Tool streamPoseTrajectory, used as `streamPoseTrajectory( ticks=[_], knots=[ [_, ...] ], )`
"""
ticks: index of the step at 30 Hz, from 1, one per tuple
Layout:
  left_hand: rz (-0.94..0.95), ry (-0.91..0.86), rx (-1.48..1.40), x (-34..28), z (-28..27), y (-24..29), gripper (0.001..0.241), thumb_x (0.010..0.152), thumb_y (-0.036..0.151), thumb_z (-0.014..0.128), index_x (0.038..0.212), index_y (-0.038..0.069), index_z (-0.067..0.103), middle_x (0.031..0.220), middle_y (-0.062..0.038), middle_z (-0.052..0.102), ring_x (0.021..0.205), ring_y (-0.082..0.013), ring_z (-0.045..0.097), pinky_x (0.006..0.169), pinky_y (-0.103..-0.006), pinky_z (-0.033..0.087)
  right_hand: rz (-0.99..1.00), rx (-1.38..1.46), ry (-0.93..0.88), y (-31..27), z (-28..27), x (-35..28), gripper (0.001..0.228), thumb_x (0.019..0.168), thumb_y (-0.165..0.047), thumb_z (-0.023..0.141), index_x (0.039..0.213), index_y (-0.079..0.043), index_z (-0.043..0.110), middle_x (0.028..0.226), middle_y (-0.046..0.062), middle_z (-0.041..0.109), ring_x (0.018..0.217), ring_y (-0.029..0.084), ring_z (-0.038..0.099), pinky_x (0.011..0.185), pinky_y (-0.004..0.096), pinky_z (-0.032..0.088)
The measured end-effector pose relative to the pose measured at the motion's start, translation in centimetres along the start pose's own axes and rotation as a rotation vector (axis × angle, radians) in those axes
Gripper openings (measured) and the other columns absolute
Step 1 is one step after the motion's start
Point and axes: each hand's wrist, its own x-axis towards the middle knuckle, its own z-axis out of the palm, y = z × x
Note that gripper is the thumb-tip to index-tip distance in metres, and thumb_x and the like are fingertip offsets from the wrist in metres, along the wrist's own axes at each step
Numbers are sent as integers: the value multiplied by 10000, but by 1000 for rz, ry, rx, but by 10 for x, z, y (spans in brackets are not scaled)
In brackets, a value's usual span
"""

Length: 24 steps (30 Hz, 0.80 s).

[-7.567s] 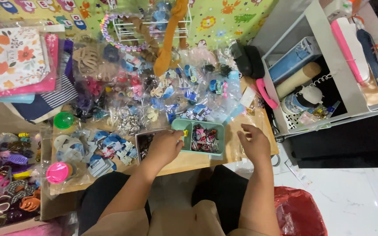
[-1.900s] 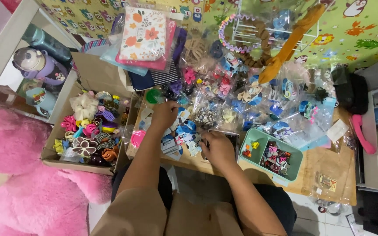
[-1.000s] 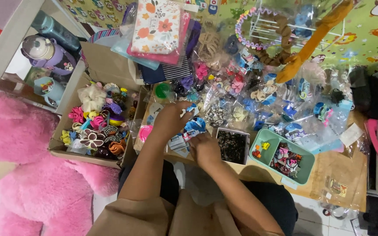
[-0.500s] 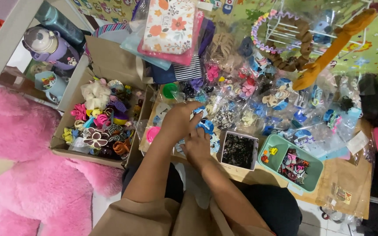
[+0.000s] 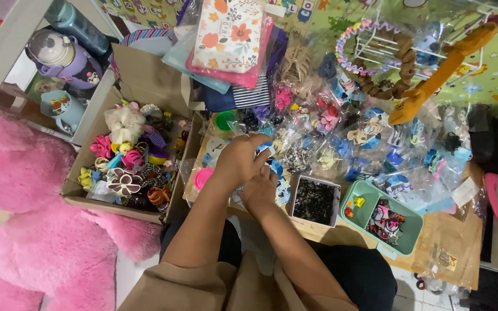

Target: The person sorts small hair accessories, including clips and barrettes, from a cluttered table into a small green container. They pick up items from plastic bags and piles, separate them, and place them into the container.

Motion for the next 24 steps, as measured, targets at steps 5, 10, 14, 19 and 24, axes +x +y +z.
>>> streamPoseTrajectory(
  ticks=[5,10,14,19,24],
  knots=[
    [1,3,7,1,1,-1,350,952,241,630,1278,118,655,1008,-193,723,981,-396,692,862,-485,580,29,46,7,-1,-9,-2,565,931,-524,640,1340,-136,600,1310,75,640,1304,307,348,1064,498,263],
    [-26,-15,12,0,-8,6,358,951,250,628,1284,119,658,986,-182,735,976,-388,694,872,-476,575,31,18,3,-4,-18,-11,516,970,-491,609,1349,-141,601,1325,74,631,1293,286,377,1068,505,276],
    [-13,-13,23,2,-2,0,355,958,251,628,1285,117,655,977,-184,737,968,-384,701,866,-473,580,30,86,12,-1,-9,-6,542,949,-497,630,1351,-136,585,1314,81,625,1305,303,373,1071,511,273],
    [14,13,24,2,0,-1,344,951,236,637,1269,107,665,975,-187,735,941,-387,705,850,-468,580,26,120,25,2,-5,-4,550,924,-473,661,1354,-142,574,1335,86,603,1307,302,377,1080,510,275],
    [15,20,5,1,-3,-1,337,951,246,638,1254,103,674,963,-188,733,933,-392,704,842,-474,578,26,113,43,5,9,4,536,929,-465,668,1339,-127,592,1321,99,621,1310,304,410,1096,511,277]
  ],
)
